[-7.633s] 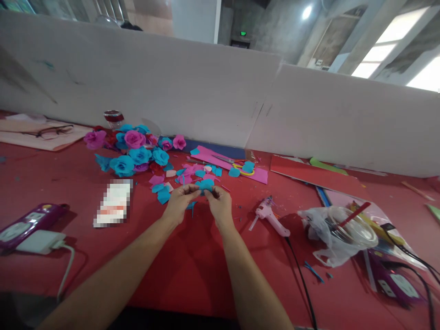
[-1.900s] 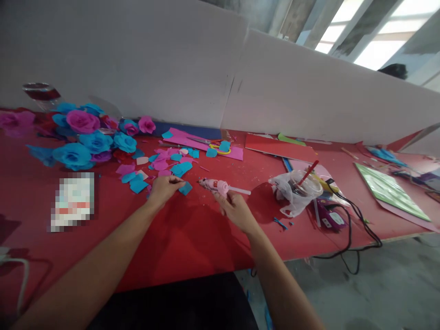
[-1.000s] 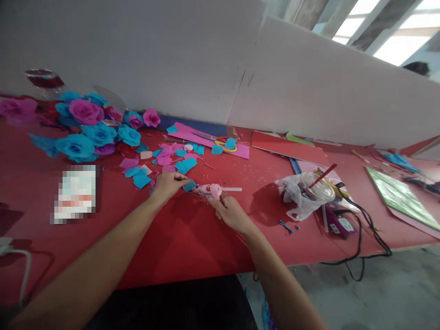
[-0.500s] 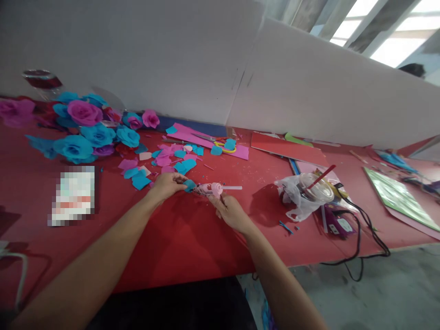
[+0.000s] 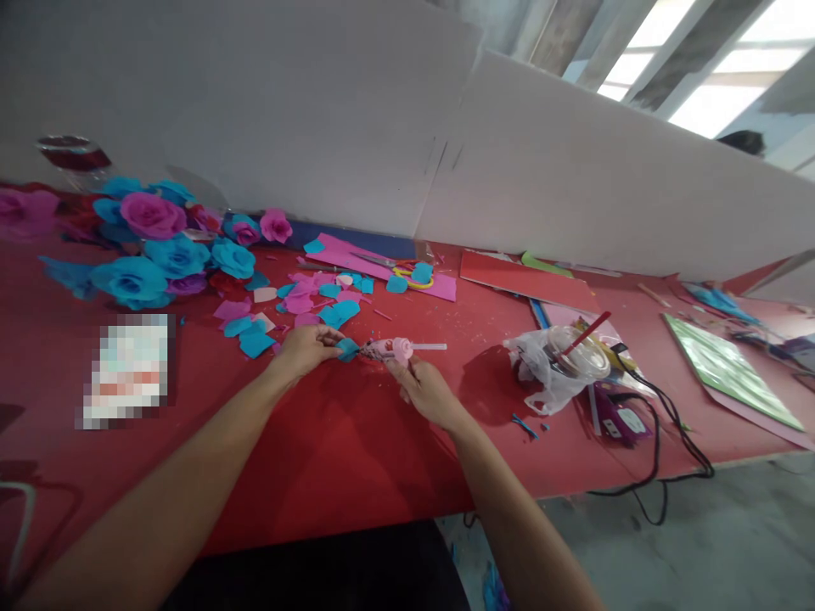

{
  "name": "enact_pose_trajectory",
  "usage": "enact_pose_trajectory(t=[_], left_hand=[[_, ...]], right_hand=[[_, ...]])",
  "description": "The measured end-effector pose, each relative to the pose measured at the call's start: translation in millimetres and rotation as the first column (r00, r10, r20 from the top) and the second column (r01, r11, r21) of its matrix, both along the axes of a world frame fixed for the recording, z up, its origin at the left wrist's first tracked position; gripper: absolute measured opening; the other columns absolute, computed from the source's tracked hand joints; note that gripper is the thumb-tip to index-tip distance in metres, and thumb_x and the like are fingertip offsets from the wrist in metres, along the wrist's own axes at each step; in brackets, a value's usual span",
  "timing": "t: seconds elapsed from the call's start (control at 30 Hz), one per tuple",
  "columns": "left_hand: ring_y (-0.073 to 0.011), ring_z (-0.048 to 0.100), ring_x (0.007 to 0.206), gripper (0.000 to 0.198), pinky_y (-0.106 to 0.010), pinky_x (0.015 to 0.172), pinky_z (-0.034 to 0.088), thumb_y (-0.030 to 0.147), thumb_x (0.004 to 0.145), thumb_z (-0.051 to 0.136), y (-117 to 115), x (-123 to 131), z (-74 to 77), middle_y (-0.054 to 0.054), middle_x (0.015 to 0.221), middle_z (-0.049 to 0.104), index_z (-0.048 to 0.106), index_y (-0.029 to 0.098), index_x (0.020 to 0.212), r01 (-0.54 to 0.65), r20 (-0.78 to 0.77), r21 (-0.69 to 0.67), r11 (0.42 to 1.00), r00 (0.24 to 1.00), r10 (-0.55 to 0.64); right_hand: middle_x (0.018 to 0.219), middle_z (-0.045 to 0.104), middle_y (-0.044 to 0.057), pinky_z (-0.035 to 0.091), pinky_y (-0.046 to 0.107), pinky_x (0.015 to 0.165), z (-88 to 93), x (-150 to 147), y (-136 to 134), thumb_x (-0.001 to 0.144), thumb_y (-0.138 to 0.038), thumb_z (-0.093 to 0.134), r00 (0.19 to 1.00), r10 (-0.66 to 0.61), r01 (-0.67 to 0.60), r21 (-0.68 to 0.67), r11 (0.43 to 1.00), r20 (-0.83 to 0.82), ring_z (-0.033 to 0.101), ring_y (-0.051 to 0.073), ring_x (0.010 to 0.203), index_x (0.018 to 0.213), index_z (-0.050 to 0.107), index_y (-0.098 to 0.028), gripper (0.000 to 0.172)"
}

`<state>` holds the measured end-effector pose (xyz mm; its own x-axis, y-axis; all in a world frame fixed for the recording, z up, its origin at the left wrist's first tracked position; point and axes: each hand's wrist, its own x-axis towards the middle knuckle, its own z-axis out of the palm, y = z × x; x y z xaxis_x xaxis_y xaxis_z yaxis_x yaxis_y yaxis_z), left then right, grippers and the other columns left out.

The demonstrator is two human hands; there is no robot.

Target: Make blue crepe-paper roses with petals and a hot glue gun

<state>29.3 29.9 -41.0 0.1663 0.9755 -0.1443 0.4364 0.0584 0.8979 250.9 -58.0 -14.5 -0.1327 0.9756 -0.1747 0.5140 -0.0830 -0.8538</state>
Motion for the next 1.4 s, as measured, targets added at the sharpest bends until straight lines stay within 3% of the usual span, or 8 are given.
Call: enact_pose_trajectory(t=[0.37,0.47,0.67,0.87,1.0,1.1,1.17,1.4], left_hand=[[-0.0175,0.065,0.074,0.019,-0.027,0.066,0.047,0.016,0.062,0.068,-1,-1,-0.2,-0.004,0.076,0.070,0.069,0.017,0.081,0.014,-0.008,0.006,1.000,1.000,-0.014],[-0.0178,0.065,0.073,0.020,-0.028,0.067,0.047,0.016,0.061,0.069,1,-1,-4.4,-0.005,0.076,0.071,0.069,0.017,0.081,0.006,-0.004,0.007,1.000,1.000,-0.006],[-0.0163,0.063,0.072,0.021,-0.027,0.067,0.047,0.018,0.058,0.071,-2,-3,3.9,-0.003,0.074,0.068,0.067,0.017,0.079,-0.050,0.115,-0.035,0.998,0.992,0.054],[-0.0136,0.060,0.065,0.029,-0.026,0.063,0.046,0.019,0.056,0.072,-7,-7,21.5,-0.001,0.071,0.063,0.064,0.016,0.084,-0.030,0.275,-0.084,0.996,0.960,0.052],[-0.0116,0.057,0.060,0.033,-0.025,0.059,0.044,0.020,0.054,0.073,-8,-6,26.4,0.002,0.068,0.060,0.063,0.016,0.085,-0.012,0.299,-0.067,0.998,0.954,0.032],[-0.0113,0.056,0.061,0.034,-0.025,0.061,0.044,0.018,0.052,0.072,-10,-4,29.1,0.003,0.067,0.060,0.061,0.016,0.085,0.016,0.306,-0.062,0.998,0.952,0.004],[-0.0116,0.057,0.062,0.034,-0.025,0.063,0.044,0.018,0.052,0.072,-10,-5,29.2,0.003,0.066,0.060,0.061,0.017,0.083,0.011,0.311,-0.055,0.998,0.950,0.006],[-0.0131,0.060,0.069,0.030,-0.027,0.067,0.047,0.021,0.051,0.072,8,-30,24.4,0.001,0.071,0.062,0.059,0.017,0.078,-0.245,0.368,-0.068,0.967,0.895,0.252]], right_hand=[[0.048,0.044,-0.004,0.032,0.024,0.050,5.8,-2,-1,0.088,-0.061,0.036,0.993,-0.008,0.005,0.026,1.000,0.115,0.044,0.011,0.045,0.065,0.039,-0.022,0.046],[0.055,0.051,-0.001,0.035,0.025,0.052,8.6,0,1,0.090,-0.057,0.037,0.969,-0.002,-0.033,0.139,0.990,0.249,0.049,0.014,0.051,0.069,0.046,-0.021,0.043],[0.102,0.061,0.016,0.040,0.029,0.062,6.6,40,20,0.093,-0.030,0.043,0.645,-0.184,-0.026,0.262,0.965,0.741,0.061,0.021,0.079,0.107,0.054,-0.015,0.024],[0.117,0.057,0.021,0.041,0.045,0.083,19.6,51,31,0.087,-0.016,0.046,0.480,-0.293,0.030,0.319,0.947,0.827,0.053,0.034,0.107,0.114,0.057,-0.013,0.029],[0.130,0.055,0.011,0.039,0.045,0.090,45.9,1,34,0.085,-0.020,0.050,0.613,-0.339,-0.043,0.459,0.887,0.714,0.046,0.032,0.119,0.118,0.060,-0.022,0.035],[0.113,0.068,0.004,0.040,0.040,0.092,62.2,-38,45,0.083,-0.024,0.054,0.836,-0.107,-0.174,0.445,0.878,0.538,0.055,0.025,0.110,0.103,0.069,-0.026,0.026],[0.108,0.071,0.002,0.042,0.037,0.091,67.4,-51,55,0.080,-0.018,0.054,0.893,-0.022,-0.181,0.405,0.896,0.450,0.059,0.023,0.105,0.099,0.071,-0.027,0.027],[0.097,0.074,0.003,0.046,0.034,0.085,61.1,-38,71,0.080,-0.017,0.050,0.922,-0.342,0.219,0.484,0.847,0.182,0.065,0.021,0.093,0.091,0.072,-0.022,0.025]])
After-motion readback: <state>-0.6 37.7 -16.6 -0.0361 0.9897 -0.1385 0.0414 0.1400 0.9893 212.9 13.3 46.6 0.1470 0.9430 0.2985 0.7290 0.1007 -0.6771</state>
